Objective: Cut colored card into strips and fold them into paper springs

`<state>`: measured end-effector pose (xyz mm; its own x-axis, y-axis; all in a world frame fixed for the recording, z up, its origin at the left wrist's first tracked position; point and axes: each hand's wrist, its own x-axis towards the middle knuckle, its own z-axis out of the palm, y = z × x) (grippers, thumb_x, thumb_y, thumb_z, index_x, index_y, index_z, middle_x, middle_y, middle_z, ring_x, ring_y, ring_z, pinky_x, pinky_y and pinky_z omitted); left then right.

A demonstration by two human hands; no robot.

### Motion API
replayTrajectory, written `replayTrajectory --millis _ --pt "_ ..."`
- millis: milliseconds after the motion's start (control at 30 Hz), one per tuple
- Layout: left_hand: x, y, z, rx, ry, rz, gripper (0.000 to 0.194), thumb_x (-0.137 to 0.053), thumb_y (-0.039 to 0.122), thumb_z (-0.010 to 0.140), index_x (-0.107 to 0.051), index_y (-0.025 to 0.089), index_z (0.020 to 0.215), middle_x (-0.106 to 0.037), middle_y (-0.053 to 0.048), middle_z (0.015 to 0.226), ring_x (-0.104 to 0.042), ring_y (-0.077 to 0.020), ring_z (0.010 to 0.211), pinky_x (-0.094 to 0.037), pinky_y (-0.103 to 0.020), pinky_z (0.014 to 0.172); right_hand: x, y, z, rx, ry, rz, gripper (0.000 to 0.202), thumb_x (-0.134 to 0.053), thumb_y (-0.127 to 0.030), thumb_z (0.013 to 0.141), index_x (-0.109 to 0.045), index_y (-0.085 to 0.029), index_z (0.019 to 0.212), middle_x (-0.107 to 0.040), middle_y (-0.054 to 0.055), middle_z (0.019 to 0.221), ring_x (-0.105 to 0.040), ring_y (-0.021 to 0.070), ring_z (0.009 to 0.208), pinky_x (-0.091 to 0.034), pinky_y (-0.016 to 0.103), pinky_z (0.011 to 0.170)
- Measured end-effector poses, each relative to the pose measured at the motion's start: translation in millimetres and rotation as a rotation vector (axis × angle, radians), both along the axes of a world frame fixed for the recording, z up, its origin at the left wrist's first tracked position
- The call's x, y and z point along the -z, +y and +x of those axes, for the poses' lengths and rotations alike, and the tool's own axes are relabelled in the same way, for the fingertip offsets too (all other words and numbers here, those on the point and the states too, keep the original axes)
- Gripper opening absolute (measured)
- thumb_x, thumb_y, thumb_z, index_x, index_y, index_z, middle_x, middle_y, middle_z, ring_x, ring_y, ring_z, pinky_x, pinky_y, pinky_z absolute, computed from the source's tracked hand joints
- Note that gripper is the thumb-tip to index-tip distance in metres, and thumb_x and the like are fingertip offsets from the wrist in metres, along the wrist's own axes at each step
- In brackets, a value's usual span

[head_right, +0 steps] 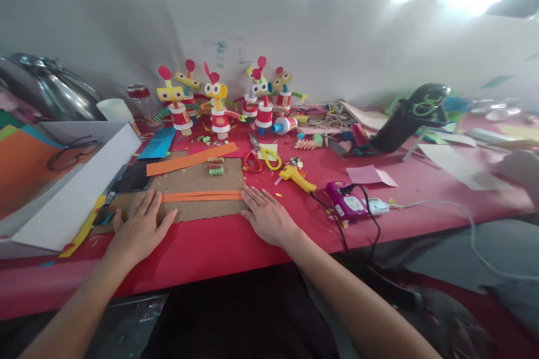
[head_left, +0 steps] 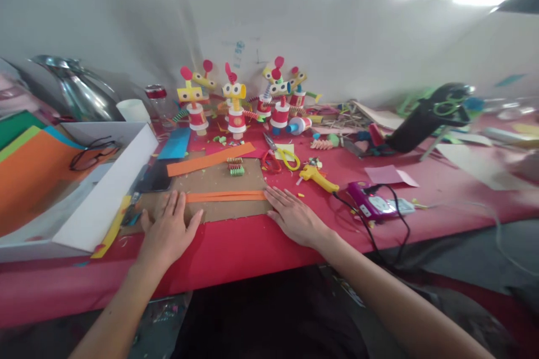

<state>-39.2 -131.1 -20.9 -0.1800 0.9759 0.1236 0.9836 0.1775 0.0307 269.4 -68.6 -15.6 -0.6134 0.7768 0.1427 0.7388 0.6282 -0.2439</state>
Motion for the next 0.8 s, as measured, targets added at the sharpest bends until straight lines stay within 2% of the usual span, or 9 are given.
replayTrajectory --millis 100,167,267,333,367,467,533,700,800 --pt "-2.7 3 0 -0.013 0.016 0.003 0.076 -0.027 0.059 0.09 -0.037 0.009 0.145 -0.029 -0.02 0.154 -0.024 -0.0367 0.143 -0.018 -0.067 0.109 0.5 1 -1 0.022 0.028 0.049 0.046 -0.038 -0.031 0.099 -0.046 -0.015 0.141 -0.043 0.008 0.148 -0.037 0.0217 0.139 -0.027 0.045 0.117" --pt "-11.9 10 9 0.015 0.042 0.07 0.072 -0.035 0.057 0.089 -0.043 0.009 0.141 -0.034 -0.022 0.151 -0.028 -0.0388 0.14 -0.019 -0.066 0.108 -1.7 6 -6 0.044 0.075 0.076 0.04 -0.04 -0.029 0.099 -0.056 -0.016 0.133 -0.052 0.008 0.141 -0.047 0.0219 0.132 -0.033 0.042 0.113" --pt "-31.5 29 39 0.182 0.007 0.211 0.045 -0.038 0.039 0.093 -0.059 0.019 0.127 -0.051 -0.014 0.141 -0.042 -0.0336 0.13 -0.028 -0.058 0.105 -7.0 20 -16 0.091 0.147 0.069 0.028 -0.048 -0.028 0.096 -0.071 -0.02 0.11 -0.069 0.008 0.119 -0.061 0.0211 0.112 -0.045 0.036 0.1" --pt "-41.1 47 65 0.313 -0.105 0.173 0.036 -0.037 0.027 0.094 -0.07 0.024 0.106 -0.068 -0.01 0.118 -0.054 -0.0284 0.114 -0.037 -0.05 0.098 -9.4 31 -22 0.125 0.182 0.041 0.019 -0.056 -0.024 0.091 -0.074 -0.021 0.097 -0.073 0.007 0.103 -0.063 0.0202 0.1 -0.048 0.033 0.092" --pt "-43.3 56 77 0.354 -0.138 0.135 0.035 -0.038 0.024 0.093 -0.072 0.023 0.099 -0.07 -0.01 0.107 -0.056 -0.0278 0.107 -0.04 -0.047 0.093 -9.9 37 -24 0.143 0.196 0.025 0.015 -0.06 -0.021 0.088 -0.073 -0.02 0.093 -0.073 0.007 0.098 -0.063 0.0199 0.097 -0.047 0.031 0.089" --pt "-39.4 76 103 0.369 -0.159 0.063 0.022 -0.05 0.023 0.087 -0.071 0.021 0.092 -0.067 -0.012 0.101 -0.054 -0.0299 0.104 -0.042 -0.045 0.087 -9.6 52 -28 0.175 0.218 -0.04 0.013 -0.069 -0.016 0.079 -0.072 -0.018 0.092 -0.07 0.006 0.091 -0.061 0.0201 0.092 -0.046 0.03 0.085" --pt "-31.8 83 109 0.358 -0.162 0.014 0.017 -0.055 0.018 0.082 -0.069 0.021 0.092 -0.065 -0.011 0.104 -0.053 -0.0303 0.106 -0.042 -0.044 0.086 -10.0 57 -28 0.163 0.219 -0.105 0.013 -0.07 -0.014 0.076 -0.071 -0.017 0.089 -0.069 0.005 0.087 -0.06 0.0203 0.089 -0.044 0.031 0.084" --pt "-18.6 84 98 0.355 -0.272 -0.009 0.016 -0.055 0.015 0.081 -0.063 0.021 0.094 -0.065 -0.009 0.107 -0.056 -0.0268 0.106 -0.043 -0.044 0.088 -19.3 62 -32 0.118 0.25 -0.226 0.007 -0.069 -0.01 0.073 -0.068 -0.016 0.076 -0.066 0.002 0.076 -0.061 0.0168 0.078 -0.043 0.026 0.072" --pt "-18.0 88 83 0.402 -0.395 0.009 0.021 -0.056 0.021 0.083 -0.062 0.02 0.103 -0.068 -0.009 0.105 -0.061 -0.0238 0.101 -0.046 -0.039 0.087 -27.2 68 -40 0.109 0.303 -0.244 0.006 -0.065 -0.012 0.077 -0.066 -0.017 0.08 -0.066 0.0 0.074 -0.06 0.0129 0.07 -0.042 0.022 0.063"
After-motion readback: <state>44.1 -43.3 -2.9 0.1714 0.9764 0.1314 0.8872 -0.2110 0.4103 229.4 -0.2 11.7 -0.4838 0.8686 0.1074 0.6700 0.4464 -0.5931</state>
